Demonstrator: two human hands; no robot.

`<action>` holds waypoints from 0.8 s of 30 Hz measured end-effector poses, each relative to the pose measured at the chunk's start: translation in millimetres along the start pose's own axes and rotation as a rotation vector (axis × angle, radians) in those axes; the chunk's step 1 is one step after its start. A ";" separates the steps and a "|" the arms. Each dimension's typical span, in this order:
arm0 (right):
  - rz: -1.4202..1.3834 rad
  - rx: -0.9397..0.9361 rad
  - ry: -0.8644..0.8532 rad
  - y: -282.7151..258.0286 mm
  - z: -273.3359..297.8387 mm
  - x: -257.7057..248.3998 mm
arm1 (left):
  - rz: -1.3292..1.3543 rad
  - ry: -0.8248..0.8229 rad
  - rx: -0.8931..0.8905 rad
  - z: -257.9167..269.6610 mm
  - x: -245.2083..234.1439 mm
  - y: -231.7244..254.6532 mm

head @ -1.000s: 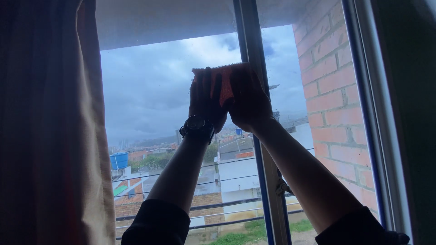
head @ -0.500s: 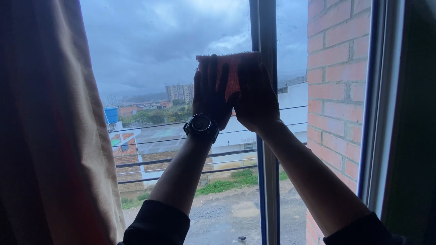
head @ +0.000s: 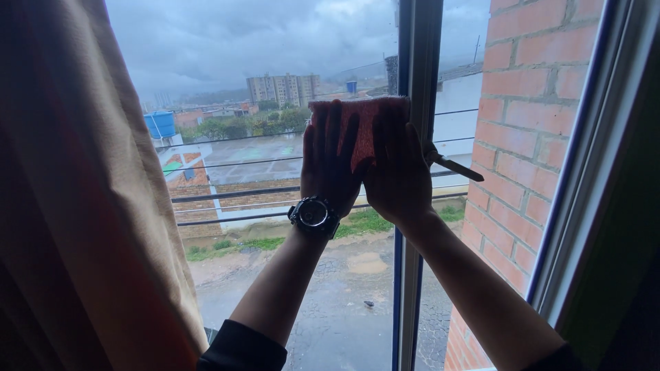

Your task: The person wipes a window and windowsill using a pink cloth. They move the curtain aside to reach the frame and continue wiping the glass and sill.

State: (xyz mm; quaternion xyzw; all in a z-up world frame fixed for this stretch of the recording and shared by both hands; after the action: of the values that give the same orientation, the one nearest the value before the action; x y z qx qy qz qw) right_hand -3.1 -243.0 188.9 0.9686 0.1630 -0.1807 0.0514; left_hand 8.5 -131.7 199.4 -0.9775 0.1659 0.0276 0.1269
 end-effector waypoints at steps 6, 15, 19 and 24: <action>0.181 -0.300 0.379 -24.1 59.8 9.1 | -0.041 -0.073 -0.022 60.5 10.1 14.3; 0.202 -0.217 0.276 -37.1 135.3 35.6 | -0.021 -0.128 -0.030 144.8 11.9 34.0; 0.250 -0.223 0.242 -40.4 160.5 46.6 | 0.026 -0.127 -0.026 174.7 11.2 37.1; 0.111 -0.218 0.207 -47.6 189.3 62.5 | 0.040 -0.161 -0.023 208.6 10.8 38.9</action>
State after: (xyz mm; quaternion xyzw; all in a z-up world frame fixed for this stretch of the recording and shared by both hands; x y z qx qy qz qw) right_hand -27.0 -209.7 -11.9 0.9782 0.1325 -0.0579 0.1490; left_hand 3.3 -116.9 -12.5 -0.9701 0.1742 0.1108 0.1280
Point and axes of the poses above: each hand's wrist, its own z-axis away from the middle knuckle, its own x-axis out of the palm, y = z × x, the point moved 9 cm from there along -z, towards the middle knuckle, and after that the axes turned 1 degree about x, right-handed, at the moved point
